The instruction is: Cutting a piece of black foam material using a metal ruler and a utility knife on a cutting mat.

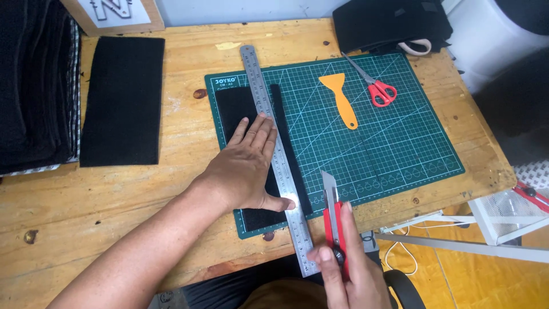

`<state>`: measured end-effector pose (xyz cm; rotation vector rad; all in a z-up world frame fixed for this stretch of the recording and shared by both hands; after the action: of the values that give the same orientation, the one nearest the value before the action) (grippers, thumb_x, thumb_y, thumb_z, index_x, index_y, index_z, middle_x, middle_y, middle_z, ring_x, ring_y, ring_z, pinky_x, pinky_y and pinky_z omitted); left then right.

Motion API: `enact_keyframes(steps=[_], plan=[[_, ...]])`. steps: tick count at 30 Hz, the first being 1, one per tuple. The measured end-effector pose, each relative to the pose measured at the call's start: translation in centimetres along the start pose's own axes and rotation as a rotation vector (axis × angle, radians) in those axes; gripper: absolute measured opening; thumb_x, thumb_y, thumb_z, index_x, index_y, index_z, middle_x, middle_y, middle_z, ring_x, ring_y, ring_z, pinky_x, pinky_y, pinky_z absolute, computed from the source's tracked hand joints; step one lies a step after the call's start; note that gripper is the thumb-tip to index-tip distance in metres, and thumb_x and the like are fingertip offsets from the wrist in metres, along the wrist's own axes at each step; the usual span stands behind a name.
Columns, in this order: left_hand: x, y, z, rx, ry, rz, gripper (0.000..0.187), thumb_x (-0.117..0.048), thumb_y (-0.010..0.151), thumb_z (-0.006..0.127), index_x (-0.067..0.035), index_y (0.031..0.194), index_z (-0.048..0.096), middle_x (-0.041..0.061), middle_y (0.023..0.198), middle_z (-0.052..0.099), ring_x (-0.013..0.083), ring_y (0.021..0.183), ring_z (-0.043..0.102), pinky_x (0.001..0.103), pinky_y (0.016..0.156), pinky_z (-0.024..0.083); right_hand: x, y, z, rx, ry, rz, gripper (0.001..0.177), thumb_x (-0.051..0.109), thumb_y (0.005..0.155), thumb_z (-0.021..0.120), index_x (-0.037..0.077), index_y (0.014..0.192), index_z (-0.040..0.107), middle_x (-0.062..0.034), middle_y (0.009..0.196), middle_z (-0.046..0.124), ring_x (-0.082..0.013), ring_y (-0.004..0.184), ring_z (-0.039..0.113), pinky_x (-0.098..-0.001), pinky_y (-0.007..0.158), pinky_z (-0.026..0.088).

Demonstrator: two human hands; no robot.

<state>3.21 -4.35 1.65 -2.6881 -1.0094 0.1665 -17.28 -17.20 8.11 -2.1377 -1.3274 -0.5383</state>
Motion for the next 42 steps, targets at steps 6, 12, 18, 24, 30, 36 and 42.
enact_keyframes(steps=[6,12,18,24,30,36,42], plan=[[-0.4,-0.3,-0.5,-0.063,0.009,0.031,0.153,-0.110,0.068,0.055,0.005,0.158,0.010,0.030,0.168,-0.001,0.0408,0.156,-0.012,0.057,0.122,-0.013,-0.3,-0.3,-0.1,-0.067,0.164,0.068,0.078,0.051,0.087,0.047,0.036,0.162,0.031,0.0140,0.093,0.093,-0.0064,0.083,0.091,-0.0256,0.078,0.068],[-1.0,-0.6,-1.0,-0.116,0.069,0.016,0.152,-0.111,0.066,0.051,0.006,0.156,0.018,0.026,0.167,0.012,0.0385,0.157,-0.002,0.059,0.123,-0.012,0.2,-0.4,-0.5,-0.069,0.140,0.036,0.076,0.053,0.087,0.046,0.038,0.160,0.033,0.0156,0.095,0.093,-0.0053,0.083,0.091,-0.0241,0.077,0.066],[-0.9,-0.7,-0.3,-0.066,0.022,0.015,0.146,-0.107,0.073,0.048,0.006,0.157,0.009,0.027,0.168,0.001,0.0389,0.157,-0.009,0.054,0.123,-0.013,0.7,0.0,-0.9,0.006,0.091,0.063,0.075,0.051,0.087,0.047,0.043,0.161,0.031,0.0178,0.099,0.093,-0.0058,0.088,0.091,-0.0241,0.077,0.069],[-1.0,-0.8,-0.6,-0.059,0.028,0.017,0.152,-0.111,0.069,0.050,0.005,0.158,0.008,0.026,0.169,0.001,0.0384,0.157,-0.010,0.055,0.123,-0.012,0.7,0.5,-1.1,0.070,0.076,0.068,0.077,0.055,0.086,0.044,0.044,0.161,0.031,0.0213,0.116,0.088,-0.0028,0.098,0.089,-0.0253,0.079,0.066],[-1.0,-0.4,0.0,-0.035,0.013,0.001,0.153,-0.111,0.068,0.050,0.005,0.158,0.007,0.026,0.169,-0.002,0.0375,0.157,-0.012,0.057,0.122,-0.013,-0.6,1.9,0.0,0.183,-0.310,0.021,0.081,0.051,0.092,0.044,0.049,0.165,0.009,-0.0029,0.099,0.082,-0.0408,0.070,0.076,-0.0509,0.066,0.057],[-0.8,-0.3,0.4,-0.056,0.014,-0.006,0.158,-0.114,0.066,0.051,0.006,0.158,0.006,0.025,0.169,-0.001,0.0376,0.157,-0.010,0.055,0.123,-0.010,-0.3,2.5,1.1,0.193,-0.361,-0.178,0.078,0.041,0.096,0.048,0.029,0.166,0.015,-0.0090,0.101,0.079,-0.0391,0.064,0.075,-0.0512,0.056,0.060],[-0.8,-0.1,0.8,-0.112,0.006,0.011,0.161,-0.116,0.064,0.052,0.007,0.157,0.007,0.027,0.168,0.000,0.0390,0.156,-0.009,0.056,0.123,-0.009,0.3,2.9,1.5,0.288,-0.388,-0.113,0.081,0.040,0.097,0.043,0.030,0.168,0.005,0.0000,0.105,0.079,-0.0337,0.070,0.075,-0.0495,0.063,0.059]])
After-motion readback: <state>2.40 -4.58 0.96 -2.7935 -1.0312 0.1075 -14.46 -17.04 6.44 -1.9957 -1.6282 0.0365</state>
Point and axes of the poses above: each hand's wrist, its own y-axis towards the middle knuckle, its own z-axis out of the palm, x = y × z, the point moved 5 cm from there along y, towards the middle knuckle
